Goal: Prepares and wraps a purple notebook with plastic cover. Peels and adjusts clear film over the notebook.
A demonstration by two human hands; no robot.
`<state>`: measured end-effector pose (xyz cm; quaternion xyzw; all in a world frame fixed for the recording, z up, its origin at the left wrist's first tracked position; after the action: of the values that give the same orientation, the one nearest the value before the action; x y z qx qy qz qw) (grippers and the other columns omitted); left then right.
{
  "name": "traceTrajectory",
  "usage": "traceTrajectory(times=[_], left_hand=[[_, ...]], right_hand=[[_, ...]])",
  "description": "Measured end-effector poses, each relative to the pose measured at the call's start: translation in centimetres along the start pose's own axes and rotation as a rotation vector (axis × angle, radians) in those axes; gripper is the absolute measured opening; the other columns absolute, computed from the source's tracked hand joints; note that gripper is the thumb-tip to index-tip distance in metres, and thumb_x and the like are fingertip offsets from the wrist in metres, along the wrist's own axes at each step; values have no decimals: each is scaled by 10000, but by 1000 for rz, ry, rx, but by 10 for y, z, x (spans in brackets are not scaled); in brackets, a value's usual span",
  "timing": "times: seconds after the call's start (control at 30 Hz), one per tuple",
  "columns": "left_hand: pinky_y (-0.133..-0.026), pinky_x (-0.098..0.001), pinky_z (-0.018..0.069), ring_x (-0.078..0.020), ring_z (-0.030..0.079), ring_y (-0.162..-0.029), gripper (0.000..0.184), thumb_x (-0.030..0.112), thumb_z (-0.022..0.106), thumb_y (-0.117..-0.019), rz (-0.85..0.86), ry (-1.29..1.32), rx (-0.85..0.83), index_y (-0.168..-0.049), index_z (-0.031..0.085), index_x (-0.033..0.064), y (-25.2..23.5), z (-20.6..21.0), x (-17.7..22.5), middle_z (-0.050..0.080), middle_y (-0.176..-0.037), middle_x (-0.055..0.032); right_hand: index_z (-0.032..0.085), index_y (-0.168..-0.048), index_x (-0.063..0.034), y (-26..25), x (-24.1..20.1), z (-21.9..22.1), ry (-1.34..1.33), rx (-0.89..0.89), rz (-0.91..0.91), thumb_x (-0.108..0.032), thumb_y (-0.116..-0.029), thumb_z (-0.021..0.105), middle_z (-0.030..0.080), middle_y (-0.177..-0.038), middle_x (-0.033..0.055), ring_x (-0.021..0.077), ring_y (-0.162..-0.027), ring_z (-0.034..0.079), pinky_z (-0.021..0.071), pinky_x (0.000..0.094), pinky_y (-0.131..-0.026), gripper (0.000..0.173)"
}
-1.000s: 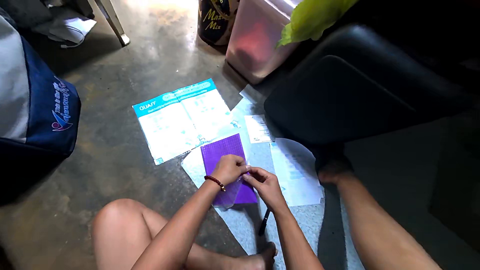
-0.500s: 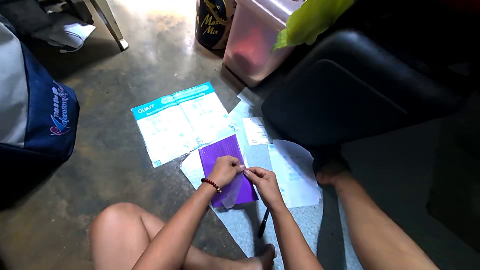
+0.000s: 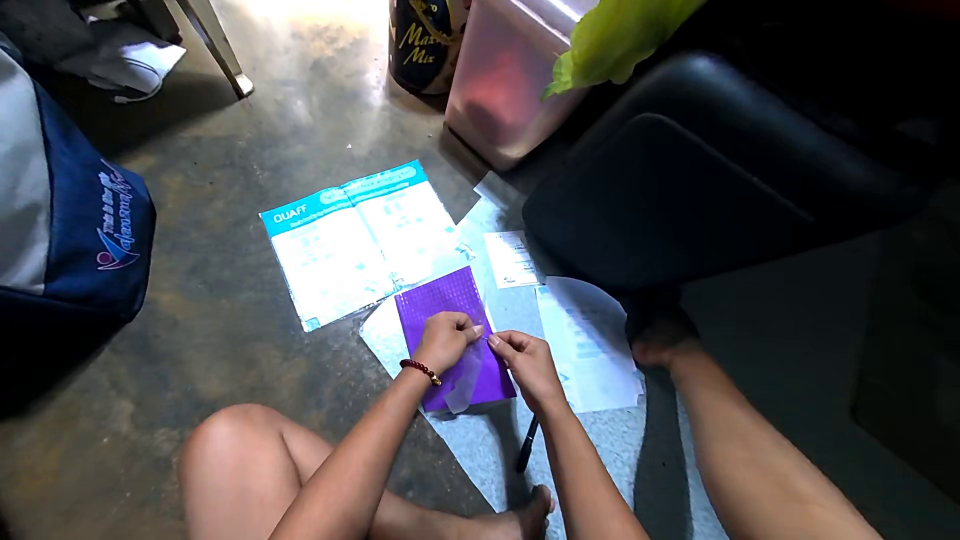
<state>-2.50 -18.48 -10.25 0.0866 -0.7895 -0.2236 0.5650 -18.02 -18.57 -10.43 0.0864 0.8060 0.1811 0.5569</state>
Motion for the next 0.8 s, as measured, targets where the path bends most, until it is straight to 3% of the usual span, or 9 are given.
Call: traceTrajectory(times=[0.07,0.13,0.3,0.4,0.8], left_hand=[[-821,-340,447,-147,551,-842,264,186,591,-1046,7,4,-2,-930,675,-36,1,0,1,621,-897,-101],[-803,-332,443,-138,543,-820,275,198,591,-1048,11,4,-2,-927,673,-35,1,0,1,614,-876,-93],[-793,-324,449,-135,549,-808,277,186,588,-1048,15,25,13,-916,671,-43,1,1,1,616,-863,-93],[-838,-360,468,-171,591,-856,269,172,587,-1044,-12,30,35,-929,689,-48,3,3,0,654,-905,-130],[-788,-354,459,-150,573,-798,257,172,605,-1034,-105,61,101,-885,690,-19,8,0,-5,636,-841,-87]], right_hand=[[691,-933,26,-3,-2,0,-12,-52,13,-105,-1065,520,648,-767,16,33,-673,606,517,218,-649,253],[656,-850,-9,-8,-4,1,18,-69,10,-181,-1092,481,612,-716,-4,32,-630,587,501,221,-614,345],[696,-973,33,-11,-10,7,227,-79,-100,-112,-1071,504,628,-793,36,50,-717,565,466,250,-701,260],[694,-969,43,-6,-11,10,279,-23,-100,-98,-1069,498,628,-790,54,69,-716,560,462,272,-703,261],[679,-906,30,-5,-8,14,227,52,-62,-87,-1066,507,589,-718,23,50,-661,541,448,248,-659,262]])
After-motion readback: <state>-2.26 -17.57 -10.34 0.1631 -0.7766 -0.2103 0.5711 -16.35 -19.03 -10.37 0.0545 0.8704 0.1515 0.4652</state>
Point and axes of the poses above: each hand's wrist, its own y-axis away from the middle knuckle, its own z-axis out of the palm, x = y × z, the point moved 4 cm from there along -y, towards the middle knuckle
